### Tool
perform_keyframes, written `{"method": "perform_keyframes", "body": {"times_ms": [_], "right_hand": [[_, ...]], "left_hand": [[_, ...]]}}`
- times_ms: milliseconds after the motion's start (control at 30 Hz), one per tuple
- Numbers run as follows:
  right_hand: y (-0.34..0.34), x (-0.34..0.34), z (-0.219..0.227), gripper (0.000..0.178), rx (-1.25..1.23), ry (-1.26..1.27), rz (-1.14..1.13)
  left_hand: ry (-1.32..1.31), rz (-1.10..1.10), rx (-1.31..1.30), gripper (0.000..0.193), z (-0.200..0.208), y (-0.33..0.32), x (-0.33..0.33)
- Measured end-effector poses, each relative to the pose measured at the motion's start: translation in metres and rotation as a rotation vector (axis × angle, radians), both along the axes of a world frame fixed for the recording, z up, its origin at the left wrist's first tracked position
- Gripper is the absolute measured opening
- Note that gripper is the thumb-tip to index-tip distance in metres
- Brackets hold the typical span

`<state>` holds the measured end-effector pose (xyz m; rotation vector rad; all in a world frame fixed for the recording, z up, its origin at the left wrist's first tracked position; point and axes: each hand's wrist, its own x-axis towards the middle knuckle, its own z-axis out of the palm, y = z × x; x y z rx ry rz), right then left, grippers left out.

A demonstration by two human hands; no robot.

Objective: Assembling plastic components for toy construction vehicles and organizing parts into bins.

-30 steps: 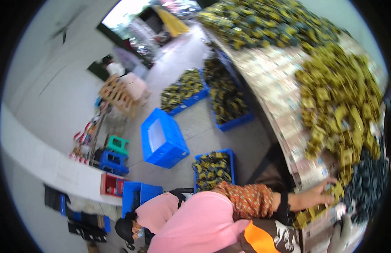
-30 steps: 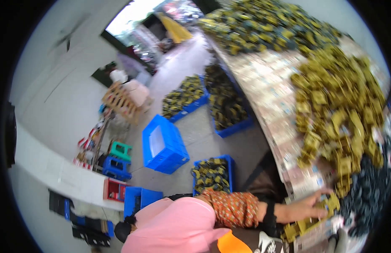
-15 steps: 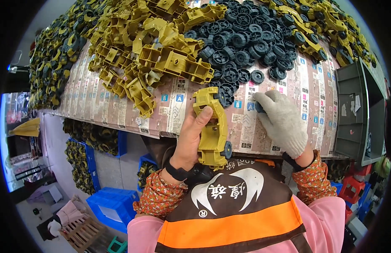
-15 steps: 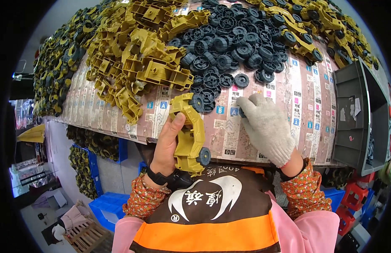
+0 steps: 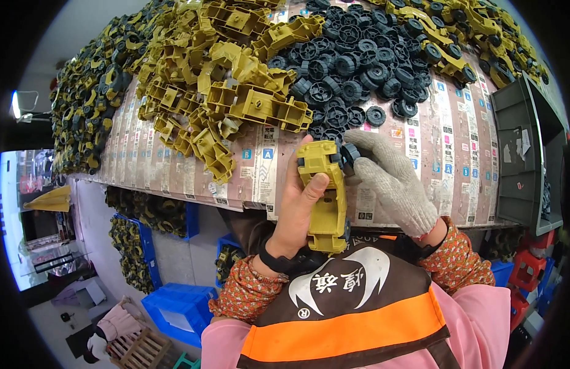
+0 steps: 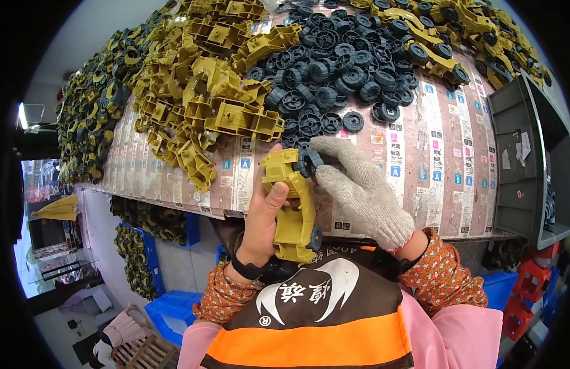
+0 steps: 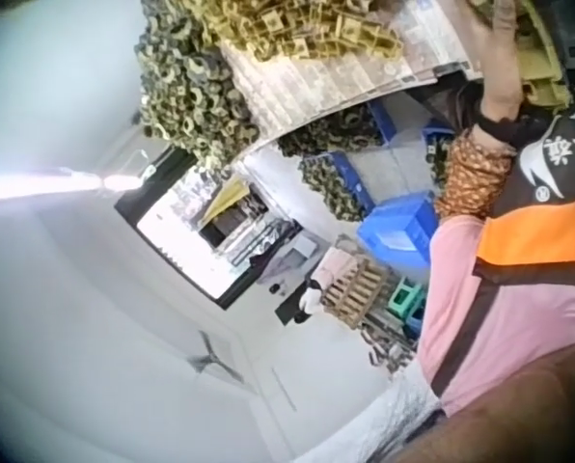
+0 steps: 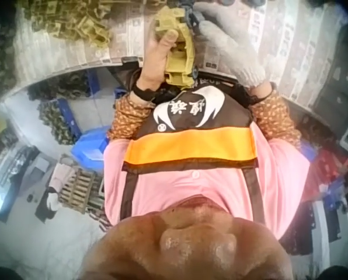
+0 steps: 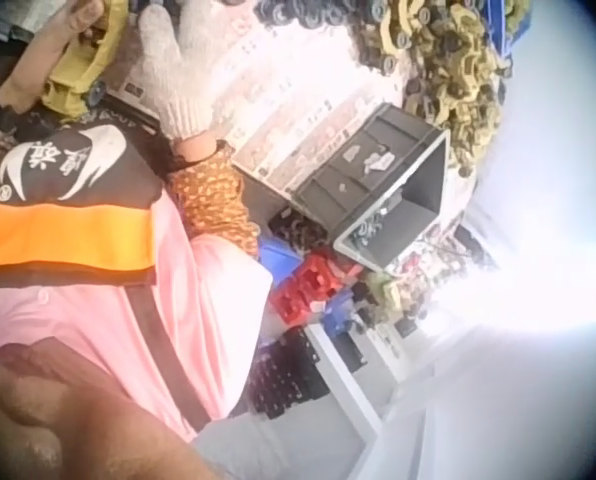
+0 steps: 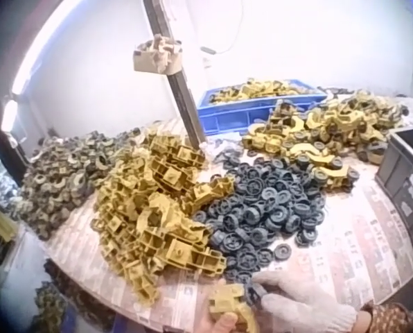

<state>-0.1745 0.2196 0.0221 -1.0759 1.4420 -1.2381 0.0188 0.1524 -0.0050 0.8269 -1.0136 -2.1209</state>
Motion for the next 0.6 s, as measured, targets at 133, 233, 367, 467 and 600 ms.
{"method": "perform_keyframes", "body": {"times_ms": [133, 233, 367, 467, 600], "right_hand": [[-0.001, 0.001, -0.002, 0.043, 0.103, -0.255, -0.059], [0.004, -0.004, 0.0, 0.043, 0.083, -0.217, -0.041], [0.014, -0.003, 0.01, 0.044, 0.103, -0.154, 0.067], [0.017, -0.001, 0.009, 0.044, 0.152, -0.095, 0.074], [0.018, -0.003, 0.008, 0.044, 0.172, -0.237, -0.02]], "left_hand": [[0.01, 0.021, -0.03, 0.079, 0.001, 0.0, 0.0], [0.021, 0.059, 0.003, 0.078, 0.006, -0.002, 0.0], [-0.018, 0.15, 0.023, 0.055, 0.01, -0.012, 0.004], [0.037, 0.222, 0.006, 0.044, 0.004, -0.019, 0.001], [0.218, 0.195, 0.072, 0.061, 0.007, -0.024, 0.0]]}}
